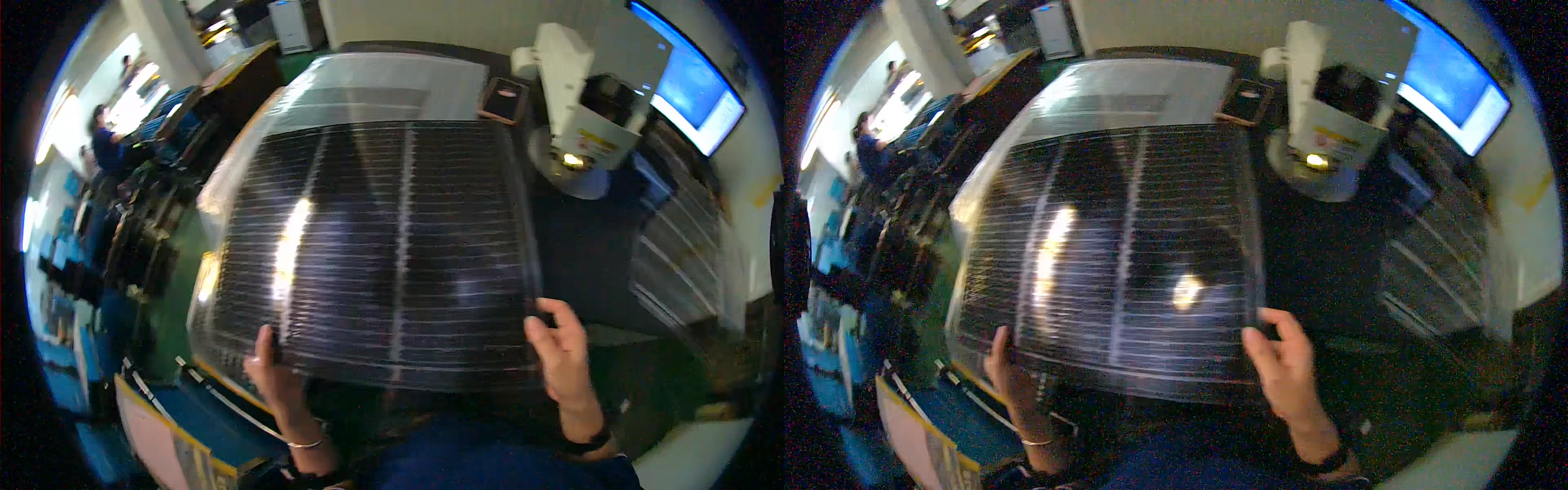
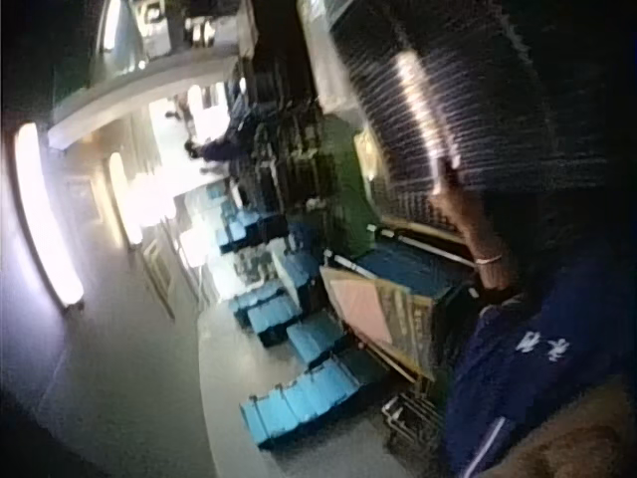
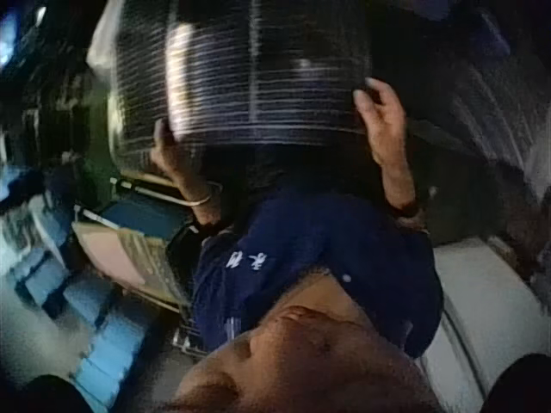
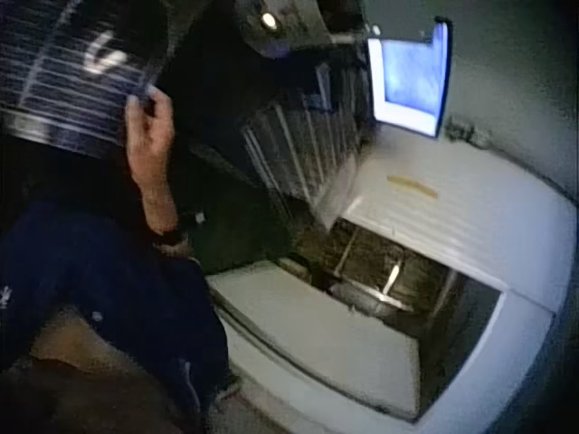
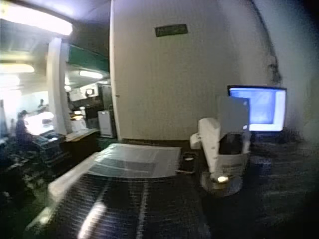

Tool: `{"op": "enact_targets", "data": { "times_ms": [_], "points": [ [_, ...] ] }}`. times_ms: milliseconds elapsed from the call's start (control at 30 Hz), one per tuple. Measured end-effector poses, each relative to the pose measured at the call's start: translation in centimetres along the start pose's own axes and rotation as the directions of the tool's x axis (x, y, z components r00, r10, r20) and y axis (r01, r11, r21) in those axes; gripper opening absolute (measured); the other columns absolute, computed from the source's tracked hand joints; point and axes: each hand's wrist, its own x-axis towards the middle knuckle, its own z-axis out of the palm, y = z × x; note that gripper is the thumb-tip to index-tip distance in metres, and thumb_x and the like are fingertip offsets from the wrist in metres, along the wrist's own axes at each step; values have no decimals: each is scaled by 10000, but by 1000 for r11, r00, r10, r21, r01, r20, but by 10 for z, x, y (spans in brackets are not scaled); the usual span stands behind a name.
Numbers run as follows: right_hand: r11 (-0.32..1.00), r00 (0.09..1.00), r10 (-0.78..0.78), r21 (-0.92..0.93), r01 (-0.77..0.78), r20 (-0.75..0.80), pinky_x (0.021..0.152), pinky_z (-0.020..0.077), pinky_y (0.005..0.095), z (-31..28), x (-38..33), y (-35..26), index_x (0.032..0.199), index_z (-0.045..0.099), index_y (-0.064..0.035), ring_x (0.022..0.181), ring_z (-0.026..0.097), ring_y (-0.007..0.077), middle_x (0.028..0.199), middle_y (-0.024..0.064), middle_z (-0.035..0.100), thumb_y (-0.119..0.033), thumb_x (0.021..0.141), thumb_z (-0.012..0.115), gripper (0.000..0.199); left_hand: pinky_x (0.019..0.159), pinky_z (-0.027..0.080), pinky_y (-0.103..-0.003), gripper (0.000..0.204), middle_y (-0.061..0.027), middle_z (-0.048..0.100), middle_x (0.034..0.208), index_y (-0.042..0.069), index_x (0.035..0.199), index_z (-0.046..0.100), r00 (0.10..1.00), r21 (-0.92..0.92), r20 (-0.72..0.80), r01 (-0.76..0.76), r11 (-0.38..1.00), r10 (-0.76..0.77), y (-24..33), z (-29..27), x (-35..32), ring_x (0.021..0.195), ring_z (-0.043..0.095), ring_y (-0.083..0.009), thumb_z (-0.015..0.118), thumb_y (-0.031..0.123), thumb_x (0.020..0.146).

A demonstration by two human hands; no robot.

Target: Inspecting and organizing large solar cell array sheets using an inspection machine.

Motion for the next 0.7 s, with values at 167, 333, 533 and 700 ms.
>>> {"op": "enact_targets", "data": {
  "times_ms": [167,333,533,700],
  "points": [
    [998,985,22,-55,-32,-169,522,317,163,-13,-4,6,1142,471,-27,616,412,6,732,-43,509,-69,862,548,293,633,469,-248,207,-51,610,816,-7,947,580,995,-179,-53,78,981,-89,-5,22,-3,709,581,-130,655,18,756],
    [992,982,106,-45,-115,-157,560,319,171,-6,-3,6,1138,463,-19,621,425,16,746,-3,562,-63,853,554,303,697,455,-239,319,-41,596,924,6,1039,525,996,-170,-87,-52,984,37,-3,20,-5,773,572,-122,662,-9,752],
    [997,994,73,-27,-75,-83,609,329,197,0,3,3,1101,476,-13,685,445,32,779,-1,578,-85,840,572,288,711,461,-242,322,-37,600,913,5,1041,527,995,-162,-85,-64,985,51,0,17,-6,775,574,-119,666,-18,751],
    [992,993,120,50,-119,-21,735,382,242,-6,11,6,1121,475,-9,800,498,89,921,32,578,-83,818,591,332,711,471,-245,316,-41,602,901,7,1030,529,995,-156,-72,-77,985,66,1,19,-5,761,581,-121,669,-24,749]
  ]
}}
